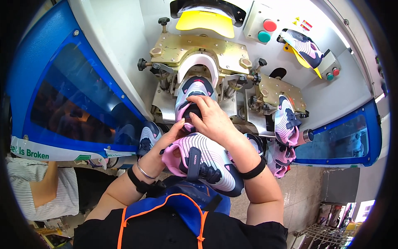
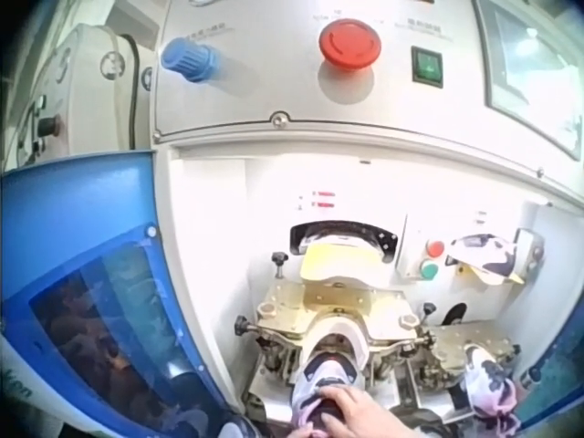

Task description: Operating a shoe-lasting or molding machine to shape the heels and uppers of athletic shoes.

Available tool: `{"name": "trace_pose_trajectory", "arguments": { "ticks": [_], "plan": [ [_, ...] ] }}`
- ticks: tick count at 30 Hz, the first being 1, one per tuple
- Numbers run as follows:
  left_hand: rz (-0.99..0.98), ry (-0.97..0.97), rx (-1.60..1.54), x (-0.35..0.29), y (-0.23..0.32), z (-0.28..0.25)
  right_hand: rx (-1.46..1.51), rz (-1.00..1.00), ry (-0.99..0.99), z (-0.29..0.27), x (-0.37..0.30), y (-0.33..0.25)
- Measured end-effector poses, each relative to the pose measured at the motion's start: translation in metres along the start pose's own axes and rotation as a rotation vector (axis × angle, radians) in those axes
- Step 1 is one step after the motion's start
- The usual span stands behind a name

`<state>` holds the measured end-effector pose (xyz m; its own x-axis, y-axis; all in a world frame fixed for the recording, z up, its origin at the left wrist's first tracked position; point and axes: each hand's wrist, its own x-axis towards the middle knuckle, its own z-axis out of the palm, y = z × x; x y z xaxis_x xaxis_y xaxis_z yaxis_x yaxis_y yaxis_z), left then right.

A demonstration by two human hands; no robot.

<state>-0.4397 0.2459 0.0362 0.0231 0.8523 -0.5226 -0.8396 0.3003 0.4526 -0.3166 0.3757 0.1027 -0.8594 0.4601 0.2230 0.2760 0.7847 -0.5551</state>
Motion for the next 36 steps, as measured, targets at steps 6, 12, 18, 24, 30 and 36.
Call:
{"name": "trace_pose_trajectory", "arguments": {
  "ticks": [6,12,18,24,30,36],
  "plan": [
    [0.047,0.019,0.000,0.003,-0.004,-0.003,0.008,-0.006,0.002,-0.001,0.000,-0.001],
    [0.021,0.047,0.000,-0.002,-0.003,0.001,0.006,-0.055,0.012,0.002,-0.002,0.005],
    [0.022,-0.010,0.033,-0.007,-0.004,0.003,-0.006,-0.069,0.007,0.002,-0.006,0.006],
    [0.083,0.003,0.039,0.019,-0.025,-0.037,-0.089,-0.089,-0.038,0.005,-0.013,0.010],
    [0.128,0.120,0.018,0.012,-0.034,-0.023,-0.163,-0.096,-0.063,0.012,-0.022,0.027],
    [0.163,0.177,0.111,0.014,-0.034,-0.020,-0.220,-0.113,-0.050,0.012,-0.024,0.031]
  ]
}}
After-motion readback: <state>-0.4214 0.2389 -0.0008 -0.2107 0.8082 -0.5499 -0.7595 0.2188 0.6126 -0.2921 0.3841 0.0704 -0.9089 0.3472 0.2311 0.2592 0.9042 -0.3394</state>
